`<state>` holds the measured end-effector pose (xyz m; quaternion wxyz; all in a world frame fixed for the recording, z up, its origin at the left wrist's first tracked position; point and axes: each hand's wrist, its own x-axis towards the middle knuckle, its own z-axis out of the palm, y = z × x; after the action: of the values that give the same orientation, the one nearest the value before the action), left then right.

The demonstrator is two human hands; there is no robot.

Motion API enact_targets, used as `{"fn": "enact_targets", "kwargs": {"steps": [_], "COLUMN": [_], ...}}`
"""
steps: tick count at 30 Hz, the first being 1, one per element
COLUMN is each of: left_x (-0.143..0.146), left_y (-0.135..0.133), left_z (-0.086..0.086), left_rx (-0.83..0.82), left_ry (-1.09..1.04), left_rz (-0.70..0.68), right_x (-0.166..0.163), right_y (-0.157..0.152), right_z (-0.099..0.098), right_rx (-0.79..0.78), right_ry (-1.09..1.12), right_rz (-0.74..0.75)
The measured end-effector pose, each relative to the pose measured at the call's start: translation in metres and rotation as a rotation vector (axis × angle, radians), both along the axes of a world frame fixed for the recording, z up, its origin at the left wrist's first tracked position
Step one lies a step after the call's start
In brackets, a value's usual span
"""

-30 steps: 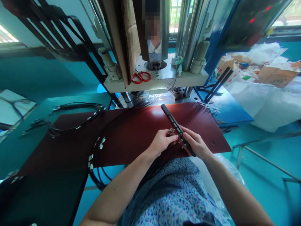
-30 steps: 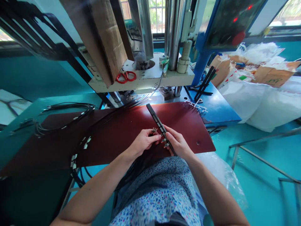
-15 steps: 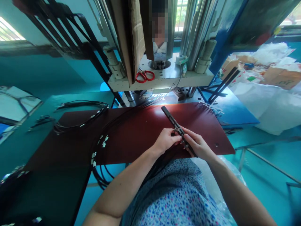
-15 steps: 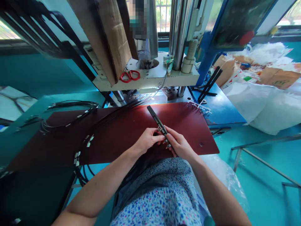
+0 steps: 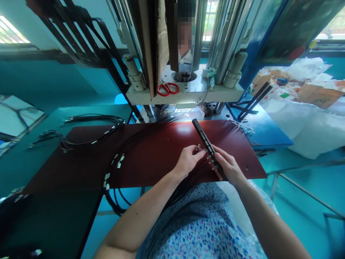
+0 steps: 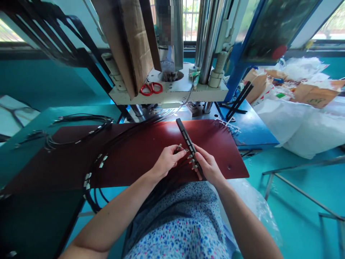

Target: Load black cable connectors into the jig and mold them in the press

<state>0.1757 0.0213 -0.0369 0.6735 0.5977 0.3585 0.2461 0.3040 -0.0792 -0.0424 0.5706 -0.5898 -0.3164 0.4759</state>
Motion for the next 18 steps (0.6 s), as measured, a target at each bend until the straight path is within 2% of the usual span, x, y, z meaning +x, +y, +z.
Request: {"fn": "enact_targets", "kwargs": {"steps": [4,9,15,18], "left_x": [0.0012,0.0003,0.0026,0.0022], "left_y": [-0.0015,-0.003,-0.0045,-0.0002], "left_z": [-0.0005,0.0022,0.0028,0.0041], "left_rx": [0.212,0.355,0.351,0.21], "left_ry": [0.08,0.193,0.177,0.066], "left_rz": [0.009,0.039,0.094,0.069], "right_x": [0.0013,0.0009,0.0004,0.0013], "right_y": [0.0002,0.0018,0.0047,0.0034], "right_z": [0.0011,0.0054,0.0024,0.0024], "right_rx": [-0.015,-0.037,-0.041,-0.036], "right_ry": [-0.025,-0.065,-0.151,-0.103], "right_rz": [0.017,0.035,0.091,0.078]}}
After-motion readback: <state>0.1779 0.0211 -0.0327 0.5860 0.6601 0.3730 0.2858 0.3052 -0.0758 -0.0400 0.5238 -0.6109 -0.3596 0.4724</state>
